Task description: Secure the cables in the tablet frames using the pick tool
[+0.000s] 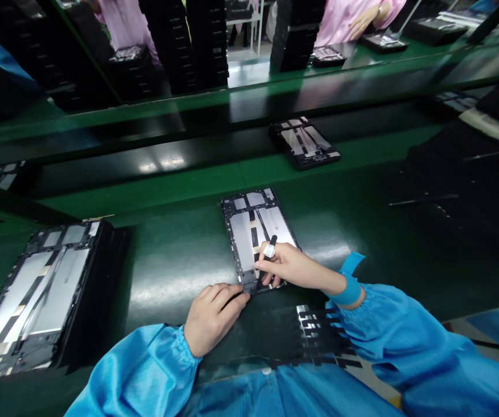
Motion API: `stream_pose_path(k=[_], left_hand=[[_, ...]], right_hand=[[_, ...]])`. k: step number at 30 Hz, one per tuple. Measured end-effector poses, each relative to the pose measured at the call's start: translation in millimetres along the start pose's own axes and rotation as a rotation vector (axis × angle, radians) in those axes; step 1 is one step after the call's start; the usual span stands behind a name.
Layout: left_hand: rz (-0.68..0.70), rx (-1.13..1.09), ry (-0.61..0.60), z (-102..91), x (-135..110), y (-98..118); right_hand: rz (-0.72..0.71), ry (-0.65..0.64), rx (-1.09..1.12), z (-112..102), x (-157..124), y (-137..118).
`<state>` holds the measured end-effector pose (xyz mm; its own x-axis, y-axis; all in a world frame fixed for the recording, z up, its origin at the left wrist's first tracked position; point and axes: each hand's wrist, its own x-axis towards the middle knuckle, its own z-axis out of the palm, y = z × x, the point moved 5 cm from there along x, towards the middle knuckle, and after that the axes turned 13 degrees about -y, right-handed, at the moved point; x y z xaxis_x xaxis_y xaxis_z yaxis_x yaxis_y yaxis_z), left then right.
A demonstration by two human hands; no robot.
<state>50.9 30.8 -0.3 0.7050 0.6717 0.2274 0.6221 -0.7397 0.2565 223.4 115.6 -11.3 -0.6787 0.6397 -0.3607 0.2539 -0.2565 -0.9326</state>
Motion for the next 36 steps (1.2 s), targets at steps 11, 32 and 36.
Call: stream_pose_path(k=[11, 32, 36], left_hand=[[0.003, 0.009, -0.015, 0.3, 0, 0], [0.018, 0.115, -0.114, 3.7, 0, 3], [0.01, 0.117, -0.094, 4.6, -1, 2]], right_hand=[[0.013, 0.016, -0.014, 0, 0, 1], [-0.084, 0.198, -0.223, -11, -40, 0], [-0.081, 0.203, -0.136, -11, -37, 3]])
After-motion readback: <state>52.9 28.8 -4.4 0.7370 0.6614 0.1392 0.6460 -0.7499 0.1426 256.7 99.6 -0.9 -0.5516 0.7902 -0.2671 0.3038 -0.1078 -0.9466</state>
